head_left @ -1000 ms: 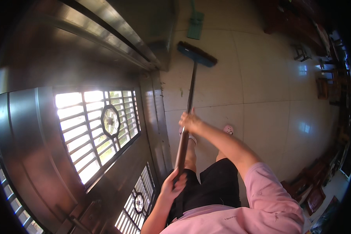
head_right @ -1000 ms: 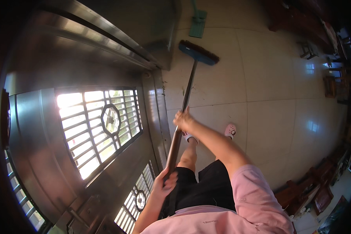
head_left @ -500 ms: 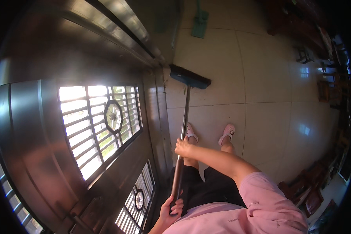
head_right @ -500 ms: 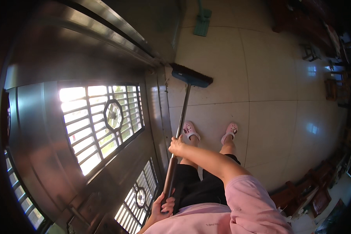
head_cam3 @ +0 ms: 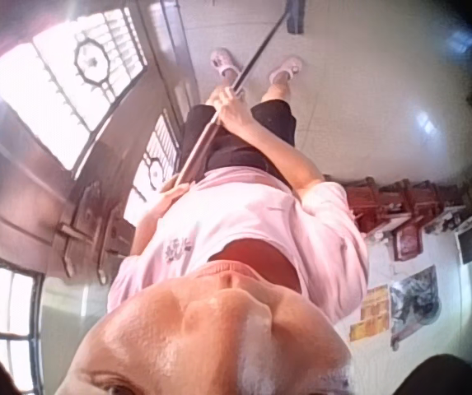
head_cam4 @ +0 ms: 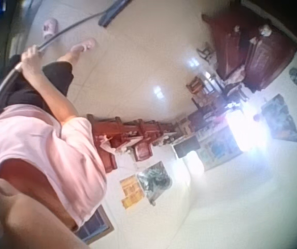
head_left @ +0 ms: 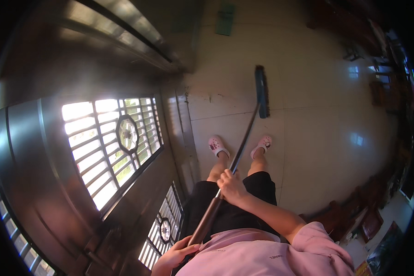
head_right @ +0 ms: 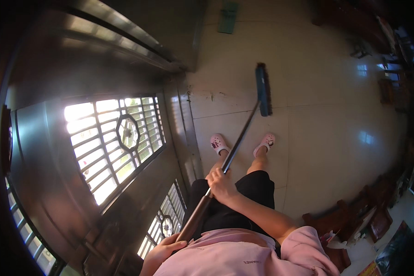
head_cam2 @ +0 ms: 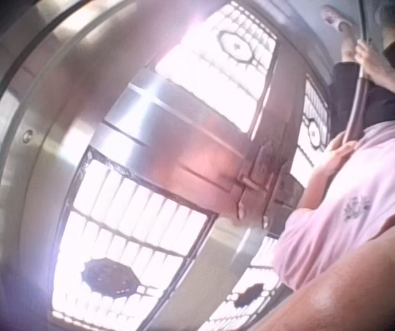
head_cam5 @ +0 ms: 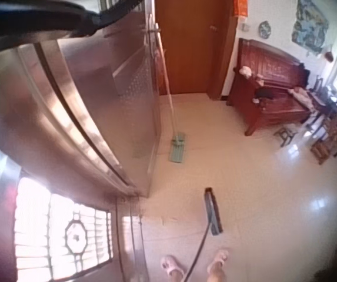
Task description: The person sweeps the tiled floor with a broom, moving around furniture and gathering debris near the door. They then switch to a mop to clean the floor, moving a wooden chair to access the area underneath the dining table.
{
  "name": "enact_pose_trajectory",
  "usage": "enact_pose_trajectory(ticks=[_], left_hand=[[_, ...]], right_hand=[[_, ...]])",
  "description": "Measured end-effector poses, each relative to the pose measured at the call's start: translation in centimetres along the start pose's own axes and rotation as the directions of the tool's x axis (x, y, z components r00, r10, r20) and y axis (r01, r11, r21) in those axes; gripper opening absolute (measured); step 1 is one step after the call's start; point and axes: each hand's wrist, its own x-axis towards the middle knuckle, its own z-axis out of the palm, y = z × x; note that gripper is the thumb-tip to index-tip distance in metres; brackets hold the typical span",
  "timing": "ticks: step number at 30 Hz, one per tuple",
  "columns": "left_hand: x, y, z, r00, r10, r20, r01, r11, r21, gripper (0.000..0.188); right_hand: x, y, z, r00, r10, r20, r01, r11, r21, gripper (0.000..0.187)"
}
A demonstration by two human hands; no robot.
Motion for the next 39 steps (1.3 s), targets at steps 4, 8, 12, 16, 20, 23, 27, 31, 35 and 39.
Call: enact_pose_trajectory(ticks=[4,8,12,16,20,23,27,31,35,39], left_hand=[[4.3,3.7,1.6,0.980,-0.087,0.180,0.076,0.995,0.067,0.048],[11.0,6.7,6.2,0.961,0.102,0.259,-0.089,0.994,-0.062,0.060],[15.1,10.3,7.8,0.915,0.048,0.401,-0.113,0.984,0.138,0.057],[10.2,14.0,5.0,0.965,0.121,0.233,-0.160,0.975,0.154,0.041],[3.9,14.3,1.6,0.970,0.237,0.044,-0.241,0.956,0.168,0.034],[-0.9,14.4,0.3,0.942,0.298,-0.155,-0.278,0.950,0.140,0.032],[-4.1,13.0,-0.2,0.846,0.394,-0.360,-0.348,0.919,0.187,0.032],[-8.1,12.6,-0.2,0.886,0.326,-0.329,-0.267,0.940,0.213,0.033],[-12.6,8.6,-1.9,0.896,0.443,-0.032,-0.426,0.877,0.222,0.081],[-10.2,6.2,-2.0,0.364,0.931,-0.021,-0.930,0.365,0.045,0.038]], right_hand=[[-3.6,5.2,2.0,0.981,0.131,0.140,-0.137,0.990,0.035,0.017],[-6.9,12.0,7.1,0.972,0.222,0.073,-0.231,0.957,0.173,0.022],[-6.3,16.4,12.3,0.950,0.308,-0.058,-0.257,0.873,0.414,0.019],[-0.4,12.6,9.6,0.948,0.289,-0.134,-0.197,0.862,0.468,0.018],[6.0,6.7,8.5,0.949,0.186,-0.254,-0.039,0.871,0.491,0.016],[10.5,1.8,7.9,0.933,0.149,-0.329,0.058,0.838,0.543,0.014],[14.2,-2.2,4.8,0.989,0.039,-0.141,0.045,0.836,0.547,0.014],[14.2,-4.3,0.6,0.996,-0.038,-0.082,0.072,0.885,0.460,0.014],[11.1,-6.8,-2.7,0.970,0.037,-0.239,0.106,0.826,0.554,0.014],[8.9,-7.4,-4.7,0.955,0.127,-0.269,0.042,0.839,0.543,0.015]])
